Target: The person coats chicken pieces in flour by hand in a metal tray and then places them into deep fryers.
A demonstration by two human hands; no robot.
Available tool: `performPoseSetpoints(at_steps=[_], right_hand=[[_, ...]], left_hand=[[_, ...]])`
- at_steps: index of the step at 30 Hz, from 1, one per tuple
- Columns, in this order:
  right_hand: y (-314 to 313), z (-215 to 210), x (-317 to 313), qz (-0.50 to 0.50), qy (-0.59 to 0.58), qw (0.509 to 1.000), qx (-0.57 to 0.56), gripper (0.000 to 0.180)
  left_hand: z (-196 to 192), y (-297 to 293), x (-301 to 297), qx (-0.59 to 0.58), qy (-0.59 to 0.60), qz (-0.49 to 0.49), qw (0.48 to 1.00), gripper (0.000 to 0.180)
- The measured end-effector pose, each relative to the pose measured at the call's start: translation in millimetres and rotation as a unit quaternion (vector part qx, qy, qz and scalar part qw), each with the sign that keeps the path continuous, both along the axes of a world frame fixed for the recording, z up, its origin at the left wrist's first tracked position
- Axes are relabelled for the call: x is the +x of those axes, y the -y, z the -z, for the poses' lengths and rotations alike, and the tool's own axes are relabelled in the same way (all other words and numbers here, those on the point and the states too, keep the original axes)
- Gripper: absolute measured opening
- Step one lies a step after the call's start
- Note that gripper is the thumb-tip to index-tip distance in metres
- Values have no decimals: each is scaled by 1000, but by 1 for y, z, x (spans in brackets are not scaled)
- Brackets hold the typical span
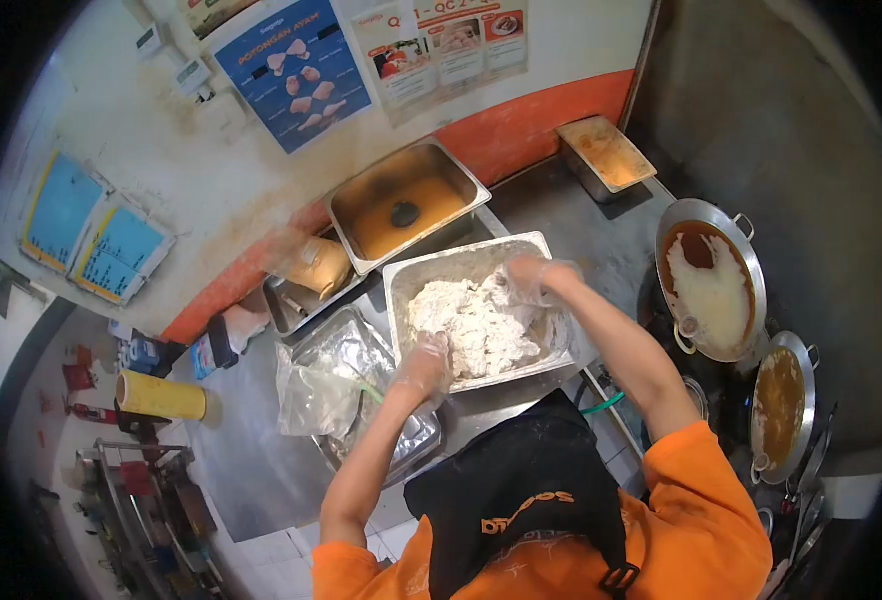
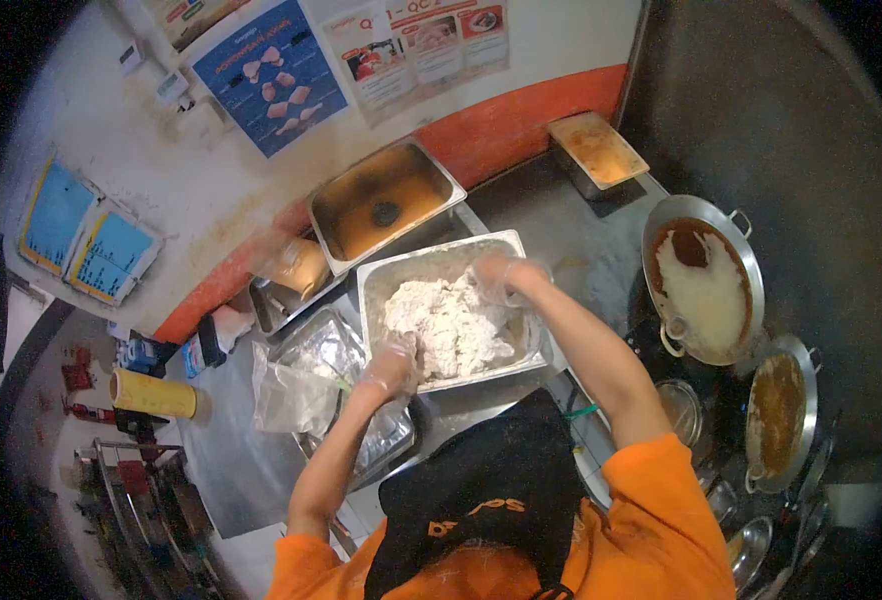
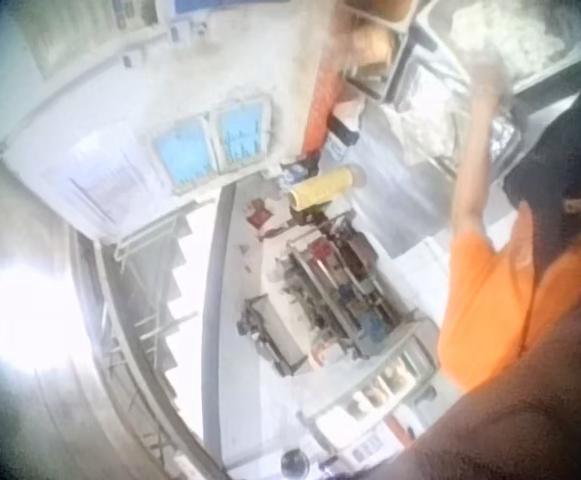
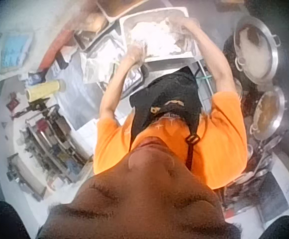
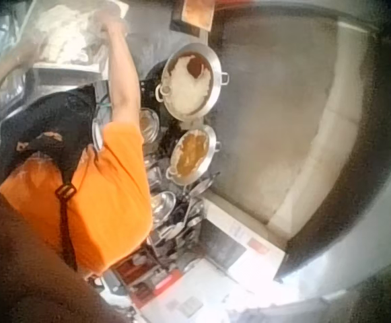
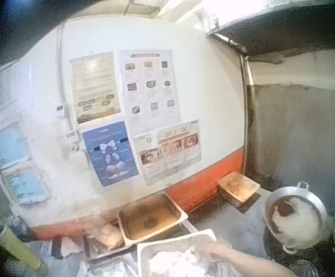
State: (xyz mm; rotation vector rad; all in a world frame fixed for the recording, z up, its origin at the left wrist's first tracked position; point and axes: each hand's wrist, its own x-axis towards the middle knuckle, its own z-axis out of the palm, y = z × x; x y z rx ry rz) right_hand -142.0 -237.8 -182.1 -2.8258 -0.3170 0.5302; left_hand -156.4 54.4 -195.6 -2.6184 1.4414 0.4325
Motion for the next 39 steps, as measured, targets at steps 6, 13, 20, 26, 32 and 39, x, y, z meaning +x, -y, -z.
performPoseSetpoints(at_steps=[6, 13, 20, 26, 32, 39], right_hand=[[-62, 36, -10, 76, 50, 993, 78, 26], [-103, 55, 34, -138, 252, 951, 118, 25], [-100, 31, 28, -56, 289, 955, 30, 10], [-102, -8, 15, 66, 339, 928, 138, 19], [-31, 46, 18, 150, 313, 834, 429, 26], [23, -132, -106, 103, 424, 866, 246, 25]], left_hand=[[26, -25, 19, 17, -149, -88, 985, 30], [48, -51, 38, 39, -26, 7, 999, 27], [-32, -23, 32, 59, -77, -1, 995, 48], [-91, -41, 56, -84, -164, 13, 983, 26], [-154, 31, 39, -196, -99, 28, 975, 26], [-198, 52, 44, -328, -52, 62, 941, 27]])
